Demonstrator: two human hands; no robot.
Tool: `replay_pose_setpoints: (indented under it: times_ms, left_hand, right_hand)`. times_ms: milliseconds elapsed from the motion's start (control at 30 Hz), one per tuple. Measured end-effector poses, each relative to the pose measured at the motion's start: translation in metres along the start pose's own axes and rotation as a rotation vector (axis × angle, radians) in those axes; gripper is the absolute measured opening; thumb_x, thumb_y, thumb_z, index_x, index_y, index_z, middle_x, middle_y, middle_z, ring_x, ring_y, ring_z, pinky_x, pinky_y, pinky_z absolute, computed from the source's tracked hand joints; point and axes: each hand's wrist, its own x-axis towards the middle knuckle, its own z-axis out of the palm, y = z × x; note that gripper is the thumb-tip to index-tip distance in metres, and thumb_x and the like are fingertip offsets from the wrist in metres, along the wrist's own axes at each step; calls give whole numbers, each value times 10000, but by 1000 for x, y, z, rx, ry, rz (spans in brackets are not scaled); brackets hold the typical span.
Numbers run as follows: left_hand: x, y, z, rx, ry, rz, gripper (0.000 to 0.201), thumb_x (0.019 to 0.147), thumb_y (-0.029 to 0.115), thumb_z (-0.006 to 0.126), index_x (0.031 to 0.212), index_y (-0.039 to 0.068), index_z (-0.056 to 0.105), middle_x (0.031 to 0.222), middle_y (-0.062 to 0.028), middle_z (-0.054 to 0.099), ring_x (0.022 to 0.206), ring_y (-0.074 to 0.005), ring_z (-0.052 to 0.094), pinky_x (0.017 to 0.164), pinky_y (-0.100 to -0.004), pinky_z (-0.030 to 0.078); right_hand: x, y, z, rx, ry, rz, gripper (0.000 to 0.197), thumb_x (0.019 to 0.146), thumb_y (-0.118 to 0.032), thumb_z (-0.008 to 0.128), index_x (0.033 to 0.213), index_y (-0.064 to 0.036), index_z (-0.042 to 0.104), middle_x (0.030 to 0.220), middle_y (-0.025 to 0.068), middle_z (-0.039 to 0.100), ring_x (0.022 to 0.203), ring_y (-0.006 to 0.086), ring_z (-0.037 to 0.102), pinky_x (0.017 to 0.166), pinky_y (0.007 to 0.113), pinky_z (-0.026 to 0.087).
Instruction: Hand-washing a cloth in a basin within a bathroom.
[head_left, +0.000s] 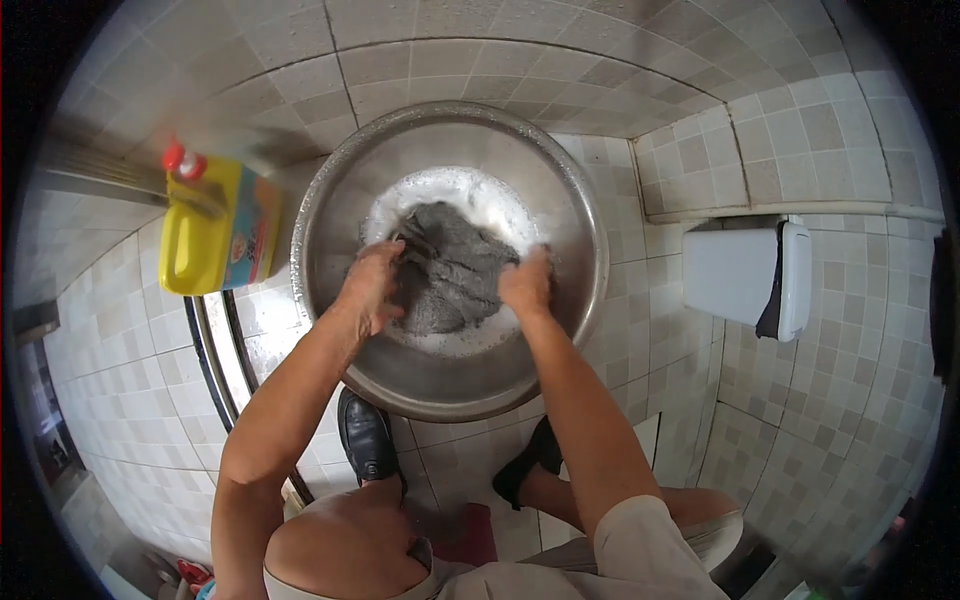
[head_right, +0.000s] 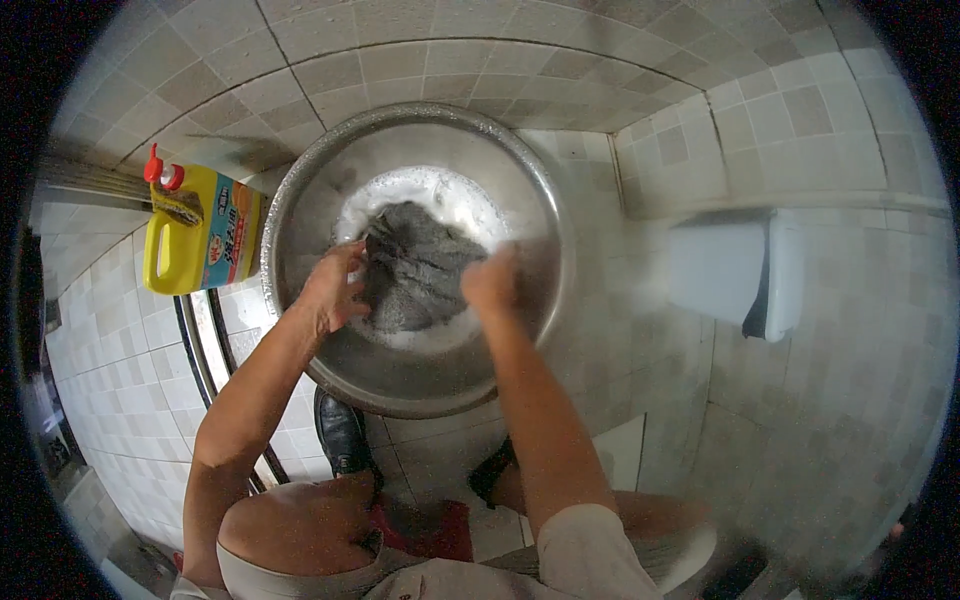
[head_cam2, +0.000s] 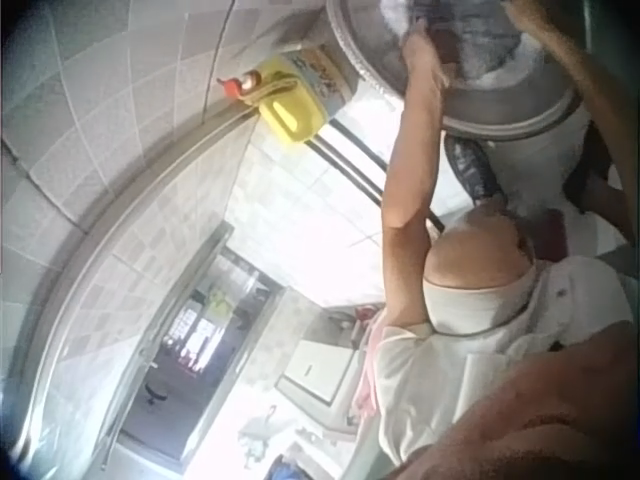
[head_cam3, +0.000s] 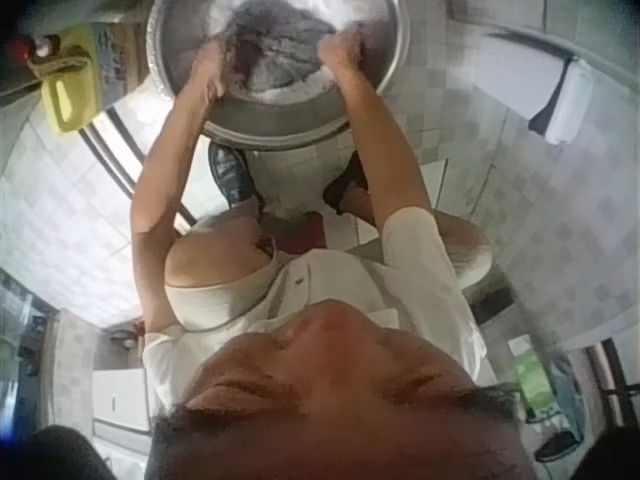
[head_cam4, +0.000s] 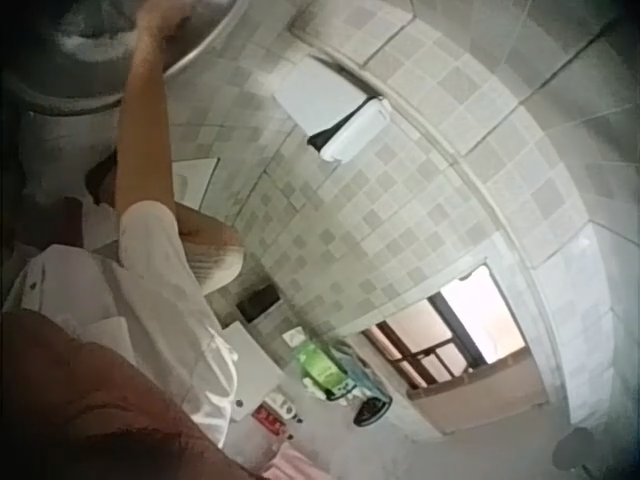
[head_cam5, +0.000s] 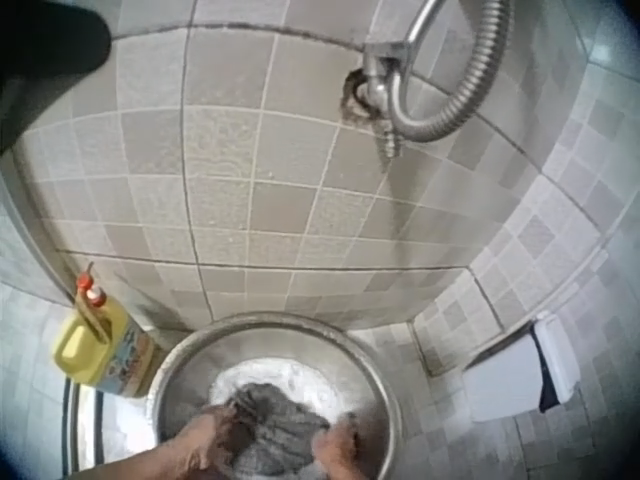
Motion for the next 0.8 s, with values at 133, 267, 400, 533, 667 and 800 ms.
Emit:
replay_pose_setpoints:
  times_ms: [133,267,400,533,667,800]
  left_hand:
    - [6,-18,14,-136,10,-229,682,868,527,505,1383,105,355,1436,-191,336,1333,-399,269,990,-688,238]
    - [-6,-8,0,-356,-248,-216,644,884,581,441,1298,88,470,1324,-195,477,1226,-383,434,991,-636,293]
    - [35,-25,-30,-626,-506,-255,555,894,545,460,1100,51,607,1031,-153,643,914,-301,617,866,-437,481]
    - [75,-111,-34,-669,-371,597,407,929,423,471,1072,65,600,990,-130,646,884,-253,622,814,-376,511]
    - [18,-47,5,-762,-545,-73,266,930,297,455,1008,84,594,926,-89,637,863,-227,614,809,-375,510]
    - [-16,-19,26,-268,-232,-4,370,891,336,510,1097,38,585,1016,-108,629,927,-238,590,835,-374,473]
  right_hand:
    - [-38,-36,36,371,-229,-208,429,862,-215,585,1198,41,510,1103,198,601,1047,286,567,895,365,432]
    - [-102,-115,-1,729,-359,-262,439,920,-384,504,1135,-4,556,1030,216,625,973,318,604,840,395,455]
    - [-130,-139,-11,842,-538,-356,304,930,-268,542,957,23,626,859,86,635,832,103,552,775,293,452]
    - [-134,-143,3,898,-350,-546,281,894,-238,535,866,26,629,786,139,647,769,185,609,725,344,465]
    - [-101,-111,7,533,-46,-445,270,808,-226,480,788,6,614,721,248,607,693,421,597,650,449,458]
    - [-38,-37,48,406,168,-231,274,812,-216,478,750,13,615,707,211,607,728,409,583,657,517,415]
